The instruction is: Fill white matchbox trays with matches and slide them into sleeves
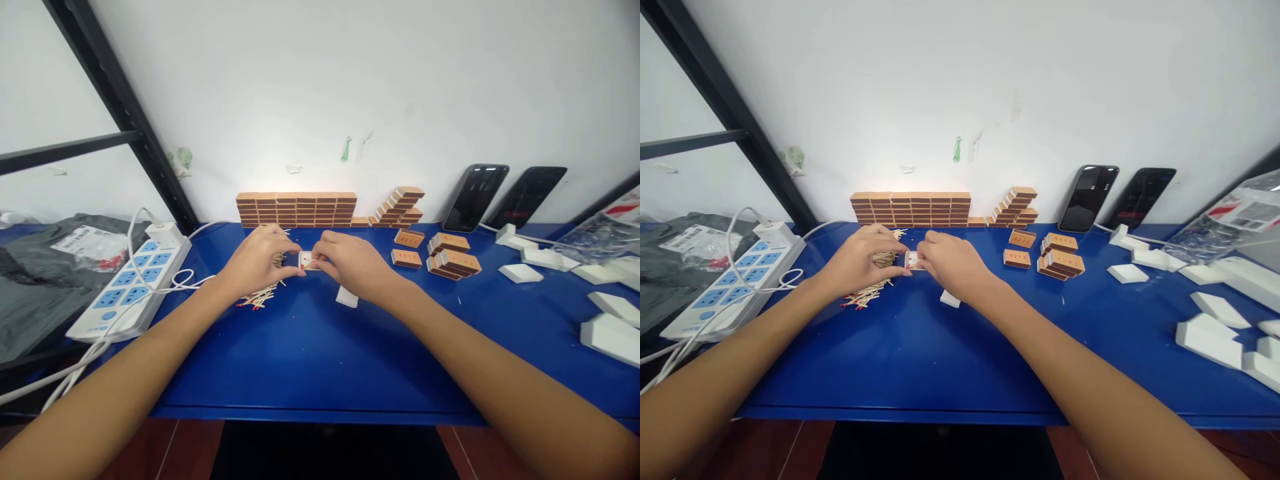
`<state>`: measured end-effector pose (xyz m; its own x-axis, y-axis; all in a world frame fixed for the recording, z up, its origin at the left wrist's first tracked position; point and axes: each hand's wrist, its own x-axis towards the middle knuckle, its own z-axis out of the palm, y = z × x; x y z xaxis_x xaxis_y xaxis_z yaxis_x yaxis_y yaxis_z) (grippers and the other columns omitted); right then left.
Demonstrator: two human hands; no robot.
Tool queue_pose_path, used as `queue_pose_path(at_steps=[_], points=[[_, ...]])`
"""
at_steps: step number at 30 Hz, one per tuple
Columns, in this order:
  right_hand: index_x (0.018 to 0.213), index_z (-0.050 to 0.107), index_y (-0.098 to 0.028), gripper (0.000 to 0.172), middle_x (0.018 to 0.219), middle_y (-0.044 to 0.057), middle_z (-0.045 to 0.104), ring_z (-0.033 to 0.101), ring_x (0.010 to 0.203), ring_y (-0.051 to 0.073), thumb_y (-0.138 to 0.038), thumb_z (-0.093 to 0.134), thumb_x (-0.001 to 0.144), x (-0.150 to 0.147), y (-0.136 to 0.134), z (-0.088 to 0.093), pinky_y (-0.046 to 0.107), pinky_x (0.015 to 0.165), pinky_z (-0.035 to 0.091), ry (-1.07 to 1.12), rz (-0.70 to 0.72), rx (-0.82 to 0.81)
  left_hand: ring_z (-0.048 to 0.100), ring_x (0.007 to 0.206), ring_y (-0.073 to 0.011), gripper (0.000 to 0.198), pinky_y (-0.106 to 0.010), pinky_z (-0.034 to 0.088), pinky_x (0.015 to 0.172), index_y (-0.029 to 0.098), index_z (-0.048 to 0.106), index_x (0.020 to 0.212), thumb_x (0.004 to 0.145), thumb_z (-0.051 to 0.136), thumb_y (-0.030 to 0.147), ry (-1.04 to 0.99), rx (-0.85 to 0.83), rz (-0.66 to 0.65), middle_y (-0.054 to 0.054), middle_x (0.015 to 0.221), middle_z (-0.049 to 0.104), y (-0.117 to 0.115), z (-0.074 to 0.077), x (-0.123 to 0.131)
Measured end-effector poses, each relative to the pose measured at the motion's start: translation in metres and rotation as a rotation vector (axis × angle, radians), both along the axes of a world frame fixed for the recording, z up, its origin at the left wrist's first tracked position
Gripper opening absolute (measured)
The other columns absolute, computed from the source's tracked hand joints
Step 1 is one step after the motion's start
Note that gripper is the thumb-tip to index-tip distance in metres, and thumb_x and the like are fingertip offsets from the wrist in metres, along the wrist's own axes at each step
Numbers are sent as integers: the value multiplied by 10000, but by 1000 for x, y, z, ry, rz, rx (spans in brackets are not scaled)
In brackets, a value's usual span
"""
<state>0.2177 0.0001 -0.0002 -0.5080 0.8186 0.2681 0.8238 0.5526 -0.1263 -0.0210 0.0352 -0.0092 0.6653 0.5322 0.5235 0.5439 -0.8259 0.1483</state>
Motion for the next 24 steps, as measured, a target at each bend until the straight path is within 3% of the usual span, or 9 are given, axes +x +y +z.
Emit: queue_pose_path(at_steps=[7, 18, 24], points=[[1073, 707, -144, 179, 1114, 98, 665, 595, 855, 179, -254, 570, 1109, 2, 0, 1, 321, 678, 351, -81, 34, 32, 683, 1023, -271, 395, -430, 534, 931, 223, 815, 1098, 835, 909, 502, 0, 12, -9, -80, 1033, 804, 1, -2, -1], [1128, 712, -134, 212, 1179, 124, 683, 651, 885, 201, -281, 560, 1119, 1, -7, 11, 331, 661, 372, -144, -64, 42, 683, 1007, -263, 385, -399, 543, 896, 242, 828, 1154, 813, 944, 376, 2, 19, -7, -65, 1003, 813, 5, -1, -4], [1147, 717, -140, 212, 1190, 115, 685, 677, 929, 213, -260, 545, 1113, -2, -10, 6, 332, 652, 360, -160, -82, 37, 683, 1000, -262, 398, -413, 546, 911, 246, 826, 1155, 812, 940, 413, 0, 12, -14, -60, 1006, 815, 5, -2, -3]])
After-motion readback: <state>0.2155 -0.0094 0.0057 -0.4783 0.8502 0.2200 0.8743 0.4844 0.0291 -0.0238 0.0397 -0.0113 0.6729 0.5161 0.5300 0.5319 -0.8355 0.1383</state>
